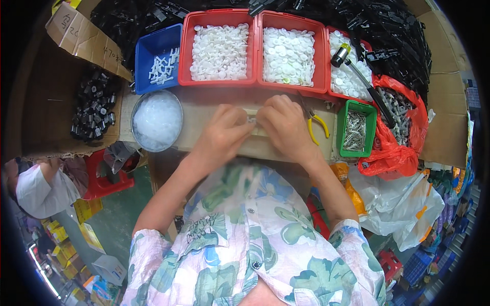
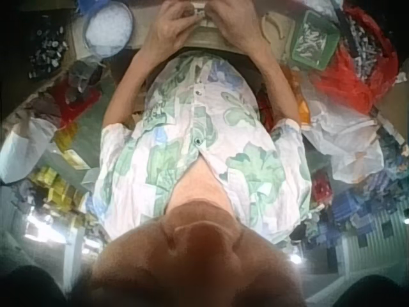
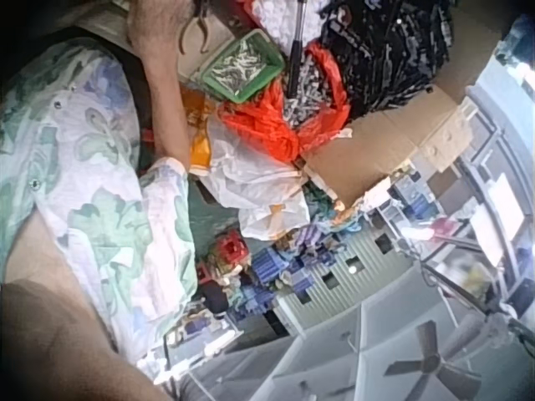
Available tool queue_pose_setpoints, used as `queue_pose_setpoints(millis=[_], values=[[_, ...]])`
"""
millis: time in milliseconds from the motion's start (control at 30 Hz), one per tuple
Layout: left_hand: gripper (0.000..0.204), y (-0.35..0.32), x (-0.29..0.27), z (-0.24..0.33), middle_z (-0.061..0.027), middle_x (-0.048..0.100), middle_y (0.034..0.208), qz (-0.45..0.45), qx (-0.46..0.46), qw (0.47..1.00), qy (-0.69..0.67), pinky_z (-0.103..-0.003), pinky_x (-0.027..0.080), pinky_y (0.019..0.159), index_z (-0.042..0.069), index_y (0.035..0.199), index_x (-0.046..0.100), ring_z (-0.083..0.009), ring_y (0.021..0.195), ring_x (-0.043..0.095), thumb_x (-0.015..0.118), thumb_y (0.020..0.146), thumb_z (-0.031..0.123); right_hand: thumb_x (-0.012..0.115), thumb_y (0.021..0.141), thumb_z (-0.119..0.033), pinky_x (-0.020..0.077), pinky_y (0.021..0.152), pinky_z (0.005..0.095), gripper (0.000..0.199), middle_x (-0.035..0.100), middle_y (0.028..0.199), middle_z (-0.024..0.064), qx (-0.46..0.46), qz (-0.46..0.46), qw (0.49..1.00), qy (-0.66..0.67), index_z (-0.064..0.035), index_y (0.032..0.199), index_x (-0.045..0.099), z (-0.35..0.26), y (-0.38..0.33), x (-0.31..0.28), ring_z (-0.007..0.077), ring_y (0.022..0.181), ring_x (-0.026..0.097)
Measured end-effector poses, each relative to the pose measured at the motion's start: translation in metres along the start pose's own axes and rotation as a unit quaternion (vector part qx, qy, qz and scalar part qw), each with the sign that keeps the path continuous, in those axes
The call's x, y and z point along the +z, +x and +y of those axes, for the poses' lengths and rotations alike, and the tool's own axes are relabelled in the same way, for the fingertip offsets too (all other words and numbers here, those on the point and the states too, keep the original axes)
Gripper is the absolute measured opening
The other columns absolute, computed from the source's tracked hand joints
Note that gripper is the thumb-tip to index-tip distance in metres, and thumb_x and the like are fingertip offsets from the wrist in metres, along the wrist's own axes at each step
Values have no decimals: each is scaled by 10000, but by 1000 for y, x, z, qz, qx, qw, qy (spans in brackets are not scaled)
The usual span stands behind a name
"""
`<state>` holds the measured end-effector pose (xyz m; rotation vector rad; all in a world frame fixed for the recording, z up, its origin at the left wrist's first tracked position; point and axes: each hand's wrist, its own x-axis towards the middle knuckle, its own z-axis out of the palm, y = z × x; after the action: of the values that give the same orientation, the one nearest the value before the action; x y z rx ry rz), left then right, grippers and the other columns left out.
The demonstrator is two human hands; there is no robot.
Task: The person assembles small lock mechanisms by hand, inserting white plastic components and metal pins into a wooden jig. They use pliers to secure the pins and repeatedly dip the assembled units into a bowl of white liquid before placing them into a blue bin.
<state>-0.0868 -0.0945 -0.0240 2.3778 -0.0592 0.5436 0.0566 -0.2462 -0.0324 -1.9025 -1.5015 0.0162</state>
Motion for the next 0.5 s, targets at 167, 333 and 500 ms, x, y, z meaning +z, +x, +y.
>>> queue_pose_setpoints(millis=[167, 333, 500], values=[[257, 0, 2, -1, -117, 607, 974, -8, 26, 999, 29, -410, 507, 828, -17, 992, 720, -314, 972, 587, 766, 739, -8, 706, 823, -73, 415, 727, 399, 116, 582, 943, 74, 27, 7, 999, 21, -60, 915, 636, -2, -2, 0, 271, 906, 580], [242, 0, 4, -3, -121, 606, 968, -15, 37, 998, 48, -412, 512, 808, -27, 976, 713, -318, 960, 590, 771, 742, 1, 720, 800, -13, 477, 762, 413, 141, 618, 950, 104, 58, 52, 996, 34, -31, 928, 666, -2, -11, -24, 297, 906, 617], [205, 14, -5, 0, -123, 606, 944, -9, 22, 1000, 4, -405, 508, 767, -20, 946, 710, -302, 921, 589, 772, 754, 15, 696, 831, 35, 512, 789, 389, 136, 635, 970, 135, 226, 153, 961, -44, 13, 963, 673, 11, -51, -93, 305, 882, 647]])
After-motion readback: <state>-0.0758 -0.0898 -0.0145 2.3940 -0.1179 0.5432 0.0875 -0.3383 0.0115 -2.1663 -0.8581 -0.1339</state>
